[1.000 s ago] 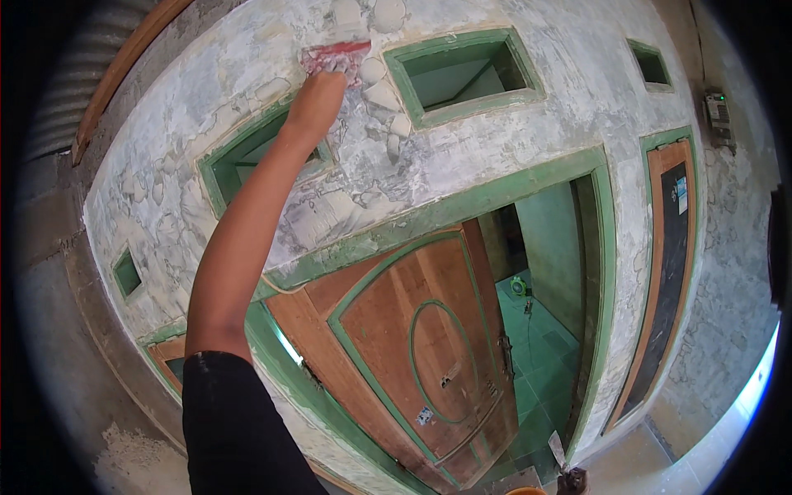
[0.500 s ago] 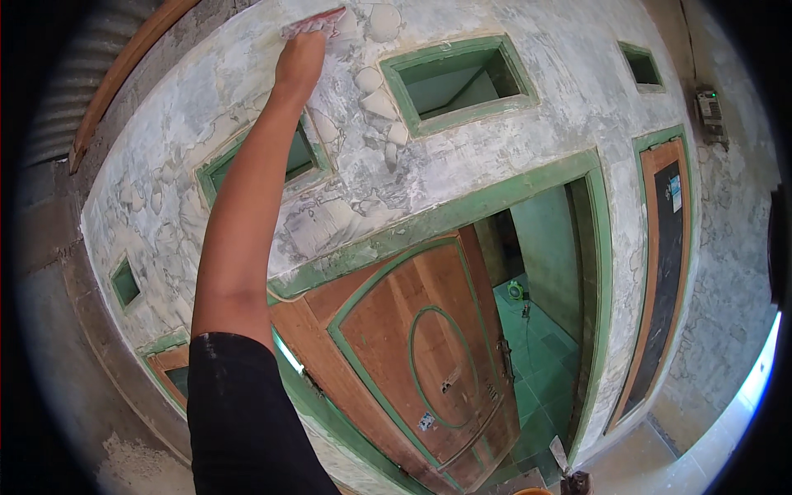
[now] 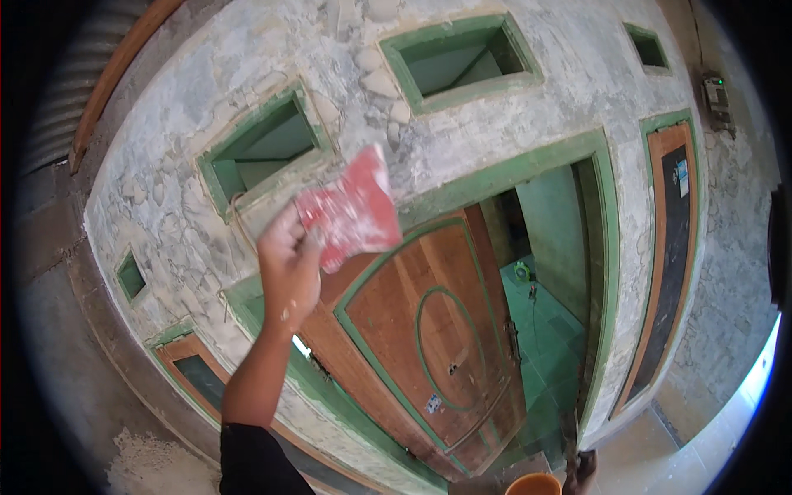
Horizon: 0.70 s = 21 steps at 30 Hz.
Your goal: The person applies wall filler to a damaged section of a wall using a metal scraper and a red plastic spreader, periodically dipping the tools into a bucket of water.
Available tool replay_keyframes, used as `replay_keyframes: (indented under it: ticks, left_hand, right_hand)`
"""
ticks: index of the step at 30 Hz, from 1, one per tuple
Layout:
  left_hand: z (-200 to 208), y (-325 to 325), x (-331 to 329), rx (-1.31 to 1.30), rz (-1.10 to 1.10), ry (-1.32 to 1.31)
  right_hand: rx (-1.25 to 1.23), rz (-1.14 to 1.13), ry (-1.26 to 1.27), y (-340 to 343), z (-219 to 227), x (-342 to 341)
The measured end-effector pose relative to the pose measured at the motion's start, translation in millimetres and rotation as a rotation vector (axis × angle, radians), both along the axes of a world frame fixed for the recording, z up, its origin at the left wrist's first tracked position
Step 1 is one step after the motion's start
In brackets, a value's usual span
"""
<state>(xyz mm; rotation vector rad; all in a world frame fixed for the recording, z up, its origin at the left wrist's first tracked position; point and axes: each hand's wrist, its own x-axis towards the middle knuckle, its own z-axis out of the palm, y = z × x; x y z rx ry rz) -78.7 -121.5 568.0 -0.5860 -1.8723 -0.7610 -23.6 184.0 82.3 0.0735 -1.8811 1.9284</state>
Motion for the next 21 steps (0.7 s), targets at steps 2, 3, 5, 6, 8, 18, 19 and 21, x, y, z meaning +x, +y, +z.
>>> replay_keyframes:
  ticks: [2,3,5,6,8,18,19,21]
  left_hand:
    - [-30.5,3.7,3.0,0.322,-0.403,-0.315]
    - [-42.0,1.2,4.2,0.337,-0.397,-0.345]
    - [-59.9,1.2,11.0,0.455,-0.523,-0.484]
    - [-68.8,0.7,15.1,0.488,-0.575,-0.527]
    - [-88.4,6.4,22.9,0.485,-0.592,-0.536]
    - [-146.5,4.8,51.8,-0.146,-0.384,-0.252]
    - [-148.9,4.1,50.7,-0.141,-0.394,-0.257]
    - [-153.4,3.2,50.3,-0.177,-0.416,-0.204]
  right_hand:
    - [-0.24,0.051,0.039,-16.4,40.4,-10.9]
    - [-0.386,0.293,-0.056,-22.2,99.0,-2.7]
    - [-0.529,0.493,-0.018,-39.4,134.6,-4.2]
    - [-0.522,0.552,-0.033,-45.8,151.4,-5.7]
    - [-0.503,0.632,0.059,-53.6,167.2,-8.2]
    - [-0.621,0.725,-0.024,-66.9,206.8,3.2]
    - [-0.618,0.714,-0.029,-67.8,208.3,4.5]
    - [-0.627,0.73,-0.05,-68.9,210.2,6.2]
